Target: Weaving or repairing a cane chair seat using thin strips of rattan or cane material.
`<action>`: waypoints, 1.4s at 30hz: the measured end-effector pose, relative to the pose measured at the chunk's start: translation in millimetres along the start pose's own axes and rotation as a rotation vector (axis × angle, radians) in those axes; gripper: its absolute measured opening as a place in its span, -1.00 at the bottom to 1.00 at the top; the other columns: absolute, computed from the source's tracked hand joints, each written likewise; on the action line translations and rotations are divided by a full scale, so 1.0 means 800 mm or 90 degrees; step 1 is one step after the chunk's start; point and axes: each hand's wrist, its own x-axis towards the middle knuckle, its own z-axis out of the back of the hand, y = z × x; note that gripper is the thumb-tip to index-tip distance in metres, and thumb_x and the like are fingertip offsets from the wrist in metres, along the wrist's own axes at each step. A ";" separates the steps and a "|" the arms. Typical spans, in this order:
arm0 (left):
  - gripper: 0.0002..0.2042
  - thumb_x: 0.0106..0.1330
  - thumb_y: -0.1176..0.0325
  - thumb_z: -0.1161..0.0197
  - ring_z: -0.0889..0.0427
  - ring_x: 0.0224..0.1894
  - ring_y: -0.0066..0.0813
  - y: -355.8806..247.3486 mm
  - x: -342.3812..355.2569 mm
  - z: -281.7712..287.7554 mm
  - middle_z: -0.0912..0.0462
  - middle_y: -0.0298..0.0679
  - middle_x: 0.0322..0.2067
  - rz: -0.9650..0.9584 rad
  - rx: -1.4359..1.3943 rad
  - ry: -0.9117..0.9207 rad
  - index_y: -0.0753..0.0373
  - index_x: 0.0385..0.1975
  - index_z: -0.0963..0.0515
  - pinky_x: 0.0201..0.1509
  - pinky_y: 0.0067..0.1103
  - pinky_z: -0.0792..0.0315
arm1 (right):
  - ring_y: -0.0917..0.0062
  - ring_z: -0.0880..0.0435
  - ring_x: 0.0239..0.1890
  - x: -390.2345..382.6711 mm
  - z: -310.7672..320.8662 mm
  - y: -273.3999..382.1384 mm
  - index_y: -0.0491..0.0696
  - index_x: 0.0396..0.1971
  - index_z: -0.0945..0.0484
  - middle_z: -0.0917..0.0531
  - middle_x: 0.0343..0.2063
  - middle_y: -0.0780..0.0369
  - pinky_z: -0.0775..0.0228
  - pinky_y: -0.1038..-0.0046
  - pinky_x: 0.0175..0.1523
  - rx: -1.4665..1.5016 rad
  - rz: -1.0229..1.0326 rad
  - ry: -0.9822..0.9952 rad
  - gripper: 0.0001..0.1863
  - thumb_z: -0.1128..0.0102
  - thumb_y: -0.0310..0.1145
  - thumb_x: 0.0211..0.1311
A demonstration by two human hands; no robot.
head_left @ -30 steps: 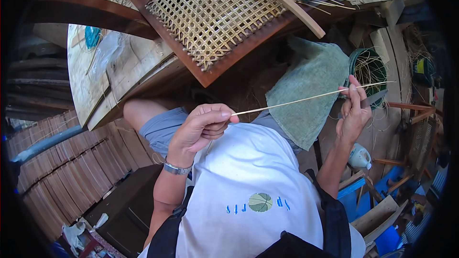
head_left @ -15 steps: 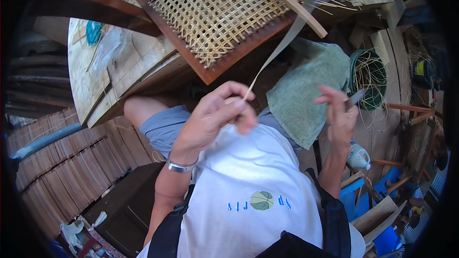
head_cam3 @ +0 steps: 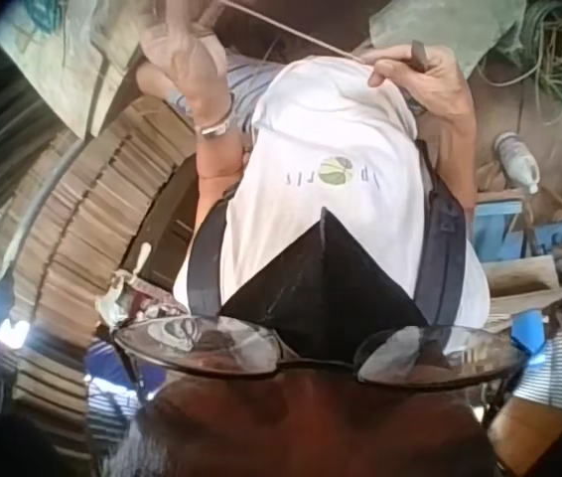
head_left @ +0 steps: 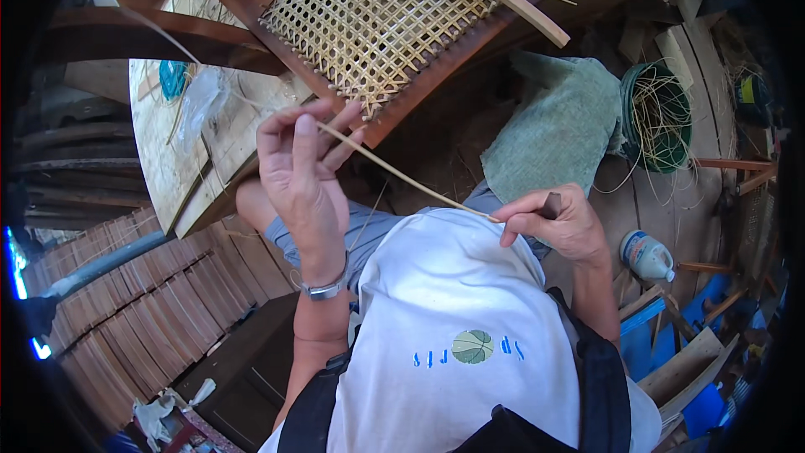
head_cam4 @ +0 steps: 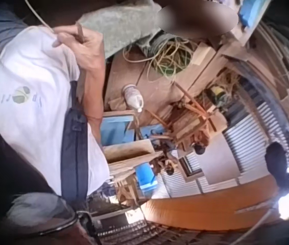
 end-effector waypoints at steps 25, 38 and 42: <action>-0.89 0.43 0.48 -0.13 -0.64 0.07 -0.07 0.041 -0.014 0.043 -0.64 -0.03 -0.13 0.168 0.012 -0.068 0.29 -0.15 -0.38 0.04 -0.43 -0.67 | 0.91 -0.40 -0.51 0.017 -0.007 -0.018 -0.19 0.15 -0.51 -0.71 -0.16 0.20 -0.34 0.72 -0.17 -0.148 -0.035 -0.042 -0.49 -0.34 -0.47 0.16; -0.89 0.42 0.49 -0.15 -0.64 0.08 -0.07 0.052 -0.017 0.043 -0.65 -0.04 -0.15 0.169 0.014 -0.070 0.28 -0.16 -0.38 0.07 -0.42 -0.65 | 0.61 -0.69 -0.13 0.014 -0.009 -0.021 -0.20 0.08 -0.56 -0.76 -0.23 0.14 -0.44 0.57 0.08 -0.010 -0.061 0.037 -0.59 -0.28 -0.51 0.20; -0.89 0.44 0.47 -0.13 -0.69 -0.04 -0.18 0.051 -0.022 0.039 -0.65 -0.08 -0.19 0.162 0.027 -0.073 0.29 -0.13 -0.39 -0.03 -0.50 -0.65 | 0.73 -0.59 -0.33 0.014 -0.013 -0.015 -0.17 0.00 -0.62 -0.73 -0.31 0.25 -0.43 0.63 -0.18 -0.118 -0.068 -0.026 -0.66 -0.30 -0.46 0.21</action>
